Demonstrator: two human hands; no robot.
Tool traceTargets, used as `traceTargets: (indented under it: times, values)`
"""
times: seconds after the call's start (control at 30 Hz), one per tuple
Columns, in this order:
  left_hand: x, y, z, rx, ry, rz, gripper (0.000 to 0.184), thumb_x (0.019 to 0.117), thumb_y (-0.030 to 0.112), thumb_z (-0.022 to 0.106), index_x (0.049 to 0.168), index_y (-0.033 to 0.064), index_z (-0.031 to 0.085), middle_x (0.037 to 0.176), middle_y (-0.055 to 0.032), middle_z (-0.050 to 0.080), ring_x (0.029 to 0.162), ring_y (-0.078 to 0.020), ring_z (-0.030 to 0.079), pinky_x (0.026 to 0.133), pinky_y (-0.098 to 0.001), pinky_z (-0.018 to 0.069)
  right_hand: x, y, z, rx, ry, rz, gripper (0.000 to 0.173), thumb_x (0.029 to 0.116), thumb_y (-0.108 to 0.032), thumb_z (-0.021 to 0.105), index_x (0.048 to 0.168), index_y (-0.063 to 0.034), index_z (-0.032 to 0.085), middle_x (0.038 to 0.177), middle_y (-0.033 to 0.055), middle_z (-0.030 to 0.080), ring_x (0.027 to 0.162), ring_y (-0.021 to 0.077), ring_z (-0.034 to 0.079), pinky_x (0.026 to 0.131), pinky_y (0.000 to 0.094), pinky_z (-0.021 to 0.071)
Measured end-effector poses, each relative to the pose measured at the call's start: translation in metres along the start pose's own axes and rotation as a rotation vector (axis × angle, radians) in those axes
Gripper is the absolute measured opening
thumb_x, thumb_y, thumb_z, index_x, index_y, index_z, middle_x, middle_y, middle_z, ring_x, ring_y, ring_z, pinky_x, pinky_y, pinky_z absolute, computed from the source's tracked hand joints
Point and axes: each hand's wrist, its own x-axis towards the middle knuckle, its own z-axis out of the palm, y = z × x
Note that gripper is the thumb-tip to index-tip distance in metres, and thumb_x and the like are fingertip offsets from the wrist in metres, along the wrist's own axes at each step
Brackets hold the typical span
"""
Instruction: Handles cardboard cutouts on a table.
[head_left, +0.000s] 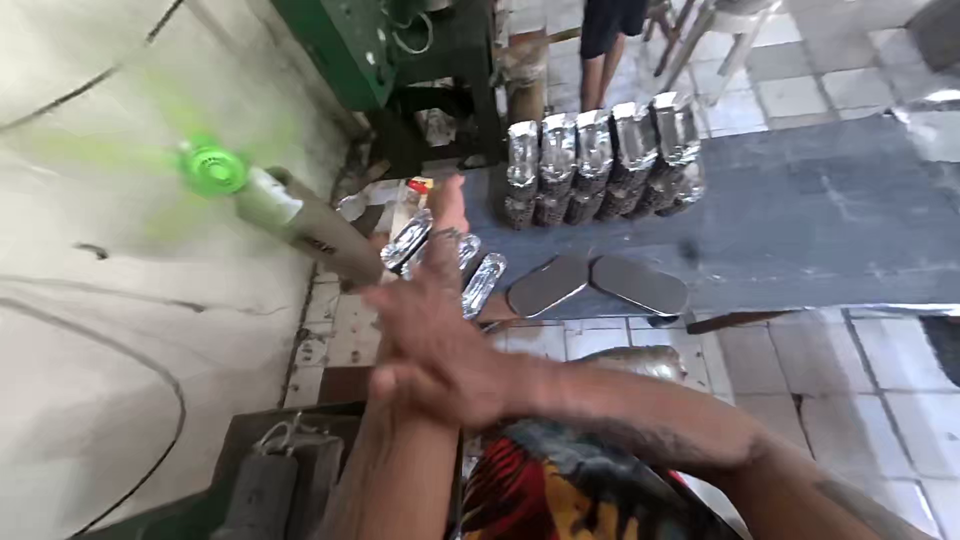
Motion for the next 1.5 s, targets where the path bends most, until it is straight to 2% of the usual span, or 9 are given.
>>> traceTargets:
  times: [0.2,0.33,0.47,0.7,0.87,1.0,1.27,1.4,1.5]
  values:
    - [0.037,-0.019,-0.012,-0.083,-0.082,0.110,0.059,0.0941,0.031,0.065,0.144,0.0053,0.048,0.144,-0.0148,0.052,0.130,-0.0277,0.052,0.100,-0.0513,0.0499,-0.186,0.047,-0.053,0.080,-0.591,0.491,0.047,0.1093,-0.038,0.045,0.127,-0.0016,0.068,0.129,0.0173,0.068,0.128,0.0336,0.061,0.115,0.0539,0.0400]
    - [-0.028,-0.007,-0.022,0.096,-0.323,0.294,0.051,0.1054,0.019,0.053,0.153,0.0073,0.038,0.157,-0.0085,0.040,0.139,-0.0175,0.043,0.114,-0.0410,0.0389,-0.233,0.140,-0.162,-0.400,-0.272,0.707,0.041,0.1034,-0.033,0.059,0.126,-0.0010,0.069,0.125,0.0202,0.068,0.120,0.0354,0.064,0.106,0.0524,0.0501]
    - [-0.075,-0.102,0.020,0.570,-0.563,0.588,0.040,0.1046,0.023,0.057,0.136,-0.0026,0.055,0.130,-0.0256,0.062,0.116,-0.0341,0.064,0.099,-0.0521,0.0525,-0.244,0.249,-0.199,-0.683,-0.275,0.508,0.074,0.0921,-0.066,0.061,0.127,-0.0005,0.067,0.126,0.0178,0.069,0.125,0.0344,0.062,0.123,0.0566,0.0287]
    - [-0.054,-0.168,0.095,1.261,-0.758,0.671,0.076,0.0864,0.053,0.077,0.144,0.0092,0.055,0.129,-0.0212,0.065,0.118,-0.0430,0.061,0.109,-0.0755,0.0307,-0.259,0.272,-0.204,-0.258,-0.310,0.543,0.045,0.1093,-0.035,0.043,0.119,-0.0025,0.072,0.121,0.0114,0.073,0.123,0.0251,0.065,0.126,0.0523,0.0252]
    - [-0.031,-0.187,0.093,1.122,-0.974,0.648,0.031,0.1036,0.031,0.058,0.118,0.0050,0.067,0.090,-0.0123,0.073,0.090,-0.0276,0.070,0.103,-0.0556,0.0465,-0.256,0.276,-0.210,-0.224,-0.312,0.546,0.048,0.1098,-0.037,0.039,0.121,-0.0046,0.073,0.124,0.0078,0.072,0.125,0.0214,0.063,0.127,0.0488,0.0246]
    - [-0.011,-0.167,0.078,0.825,-1.136,0.305,0.044,0.1039,0.040,0.059,0.078,0.0053,0.064,0.060,-0.0068,0.052,0.051,-0.0172,0.049,0.050,-0.0378,0.0429,-0.257,0.281,-0.213,-0.182,-0.340,0.549,0.049,0.1106,-0.036,0.037,0.123,-0.0033,0.071,0.126,0.0092,0.072,0.127,0.0219,0.062,0.127,0.0489,0.0228]
    - [-0.003,-0.148,0.083,0.800,-1.234,0.209,0.043,0.1022,0.030,0.064,0.068,0.0041,0.060,0.055,-0.0014,0.047,0.047,-0.0105,0.041,0.049,-0.0310,0.0368,-0.259,0.279,-0.209,-0.194,-0.274,0.505,0.040,0.1081,-0.033,0.047,0.114,-0.0035,0.074,0.115,0.0078,0.075,0.118,0.0199,0.067,0.125,0.0475,0.0279]
    - [-0.004,-0.156,0.081,0.837,-1.152,0.376,0.034,0.0997,0.032,0.067,0.084,0.0019,0.067,0.068,-0.0099,0.062,0.058,-0.0190,0.057,0.058,-0.0397,0.0498,-0.265,0.275,-0.194,-0.404,-0.226,0.455,0.024,0.0834,-0.020,0.071,0.103,-0.0069,0.075,0.104,0.0047,0.075,0.108,0.0220,0.069,0.124,0.0511,0.0305]
    - [-0.031,-0.143,0.095,0.974,-1.054,0.398,0.052,0.0955,0.014,0.067,0.144,0.0051,0.051,0.117,-0.0213,0.068,0.102,-0.0332,0.069,0.091,-0.0563,0.0554,-0.260,0.259,-0.188,-0.552,-0.289,0.486,0.031,0.0865,-0.021,0.064,0.112,-0.0064,0.074,0.113,0.0088,0.074,0.115,0.0280,0.067,0.122,0.0534,0.0330]
